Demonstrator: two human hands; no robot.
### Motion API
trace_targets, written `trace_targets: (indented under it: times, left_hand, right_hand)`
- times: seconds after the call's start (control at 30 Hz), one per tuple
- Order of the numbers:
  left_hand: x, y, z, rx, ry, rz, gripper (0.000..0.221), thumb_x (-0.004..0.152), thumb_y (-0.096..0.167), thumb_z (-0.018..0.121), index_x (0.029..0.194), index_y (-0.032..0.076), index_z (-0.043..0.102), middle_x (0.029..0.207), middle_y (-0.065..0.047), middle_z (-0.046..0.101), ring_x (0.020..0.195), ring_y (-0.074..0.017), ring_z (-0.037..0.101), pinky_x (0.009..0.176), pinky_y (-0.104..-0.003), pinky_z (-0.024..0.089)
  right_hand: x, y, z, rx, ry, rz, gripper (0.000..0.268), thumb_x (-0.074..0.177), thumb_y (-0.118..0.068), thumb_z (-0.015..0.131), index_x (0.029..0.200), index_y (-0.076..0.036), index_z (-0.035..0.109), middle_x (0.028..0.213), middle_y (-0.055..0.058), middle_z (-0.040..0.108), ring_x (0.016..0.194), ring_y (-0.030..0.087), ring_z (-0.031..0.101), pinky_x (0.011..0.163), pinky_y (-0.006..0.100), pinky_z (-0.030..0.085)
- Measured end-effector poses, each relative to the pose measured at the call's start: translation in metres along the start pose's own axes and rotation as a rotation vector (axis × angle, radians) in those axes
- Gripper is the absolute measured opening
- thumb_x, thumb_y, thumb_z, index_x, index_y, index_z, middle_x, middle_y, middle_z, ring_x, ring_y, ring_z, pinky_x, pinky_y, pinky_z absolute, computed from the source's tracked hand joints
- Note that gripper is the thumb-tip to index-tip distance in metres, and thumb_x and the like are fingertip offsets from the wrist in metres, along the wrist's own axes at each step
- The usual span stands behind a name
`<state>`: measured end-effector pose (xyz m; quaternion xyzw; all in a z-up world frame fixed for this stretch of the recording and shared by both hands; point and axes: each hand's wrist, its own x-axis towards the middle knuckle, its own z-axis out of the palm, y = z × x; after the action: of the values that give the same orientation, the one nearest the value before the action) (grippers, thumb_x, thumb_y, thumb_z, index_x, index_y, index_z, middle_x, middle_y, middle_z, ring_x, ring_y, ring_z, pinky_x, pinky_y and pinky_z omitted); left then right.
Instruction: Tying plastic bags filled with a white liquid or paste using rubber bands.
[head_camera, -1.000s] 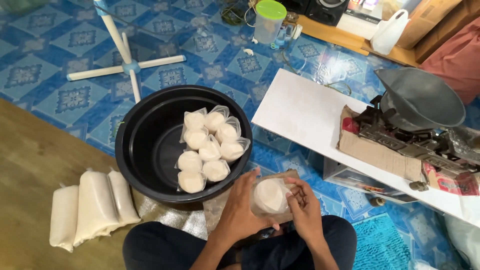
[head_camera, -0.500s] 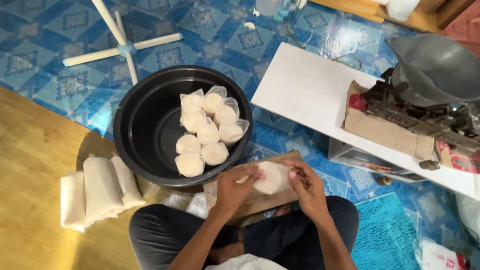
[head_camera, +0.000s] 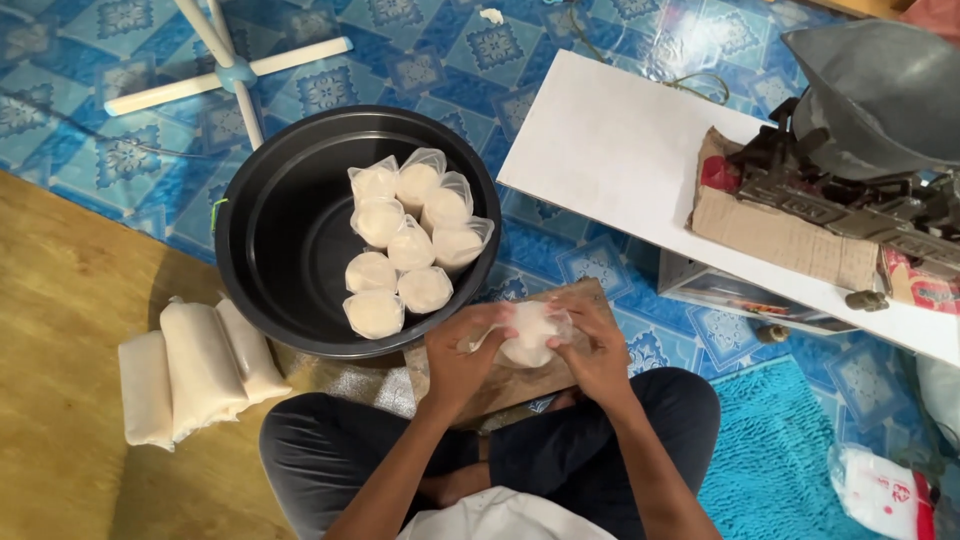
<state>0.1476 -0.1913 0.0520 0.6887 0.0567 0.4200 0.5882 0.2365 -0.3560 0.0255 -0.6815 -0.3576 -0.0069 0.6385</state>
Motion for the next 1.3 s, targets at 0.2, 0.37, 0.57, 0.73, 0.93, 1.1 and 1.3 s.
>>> trace_targets:
  times: [0.2, 0.37, 0.57, 0.73, 0.93, 1.1, 1.3]
  left_hand:
    - [-0.002, -0.003, -0.003, -0.191, -0.283, -0.027, 0.108, 0.05, 0.053, 0.086, 0.139, 0.003, 0.049, 0.142, -0.019, 0.052, 0.136, -0.0304, 0.043, 0.114, -0.046, 0.031]
    - [-0.004, -0.023, 0.003, -0.211, -0.222, 0.025, 0.032, 0.072, 0.019, 0.085, 0.097, 0.005, 0.072, 0.108, -0.014, 0.073, 0.113, -0.0339, 0.064, 0.094, -0.043, 0.05]
    - [-0.005, -0.025, 0.009, -0.265, -0.102, 0.033, 0.006, 0.075, 0.0, 0.082, 0.074, 0.003, 0.077, 0.082, -0.015, 0.078, 0.094, -0.0347, 0.074, 0.084, -0.042, 0.057]
    - [-0.012, -0.026, 0.012, -0.284, -0.086, -0.024, 0.003, 0.078, -0.002, 0.079, 0.077, 0.001, 0.078, 0.083, -0.016, 0.078, 0.094, -0.0356, 0.073, 0.084, -0.044, 0.057]
    - [-0.016, -0.027, 0.011, -0.279, -0.087, -0.029, 0.004, 0.079, -0.005, 0.077, 0.082, -0.002, 0.076, 0.086, -0.019, 0.078, 0.098, -0.0394, 0.071, 0.084, -0.047, 0.056]
    - [-0.017, -0.026, 0.01, -0.293, -0.095, -0.065, 0.006, 0.079, -0.004, 0.078, 0.084, -0.002, 0.076, 0.089, -0.018, 0.078, 0.102, -0.037, 0.07, 0.088, -0.047, 0.055]
    - [-0.021, -0.032, 0.01, -0.302, -0.087, -0.093, 0.006, 0.078, -0.001, 0.079, 0.083, -0.004, 0.076, 0.089, -0.019, 0.077, 0.102, -0.0368, 0.07, 0.091, -0.046, 0.053]
  right_hand:
    - [-0.01, 0.005, 0.014, 0.059, 0.157, 0.025, 0.023, 0.079, -0.013, 0.08, 0.094, 0.003, 0.074, 0.1, 0.02, 0.073, 0.098, 0.031, 0.071, 0.091, 0.041, 0.053]
    - [-0.02, 0.019, 0.016, 0.118, 0.176, 0.053, 0.038, 0.083, -0.026, 0.075, 0.104, 0.005, 0.072, 0.104, 0.02, 0.07, 0.104, 0.029, 0.068, 0.093, 0.041, 0.052]
    - [-0.017, 0.007, 0.015, 0.248, 0.152, 0.022, 0.074, 0.076, -0.045, 0.076, 0.123, 0.008, 0.054, 0.122, 0.023, 0.059, 0.121, 0.032, 0.057, 0.103, 0.044, 0.047]
    - [-0.023, 0.019, 0.007, 0.179, 0.181, -0.032, 0.044, 0.087, -0.027, 0.072, 0.111, 0.008, 0.059, 0.112, 0.021, 0.06, 0.115, 0.032, 0.058, 0.101, 0.045, 0.047]
    - [-0.021, 0.013, 0.002, 0.081, 0.284, 0.016, 0.023, 0.09, -0.018, 0.069, 0.083, 0.003, 0.068, 0.082, 0.017, 0.066, 0.085, 0.027, 0.066, 0.083, 0.038, 0.053]
    - [-0.021, 0.004, -0.004, 0.059, 0.431, 0.048, 0.028, 0.103, -0.026, 0.051, 0.09, -0.001, 0.054, 0.086, 0.015, 0.065, 0.086, 0.023, 0.064, 0.084, 0.039, 0.051]
    - [-0.01, -0.027, -0.003, -0.069, -0.005, -0.135, 0.035, 0.099, -0.027, 0.05, 0.126, -0.005, 0.049, 0.134, 0.019, 0.041, 0.126, 0.037, 0.046, 0.106, 0.052, 0.035]
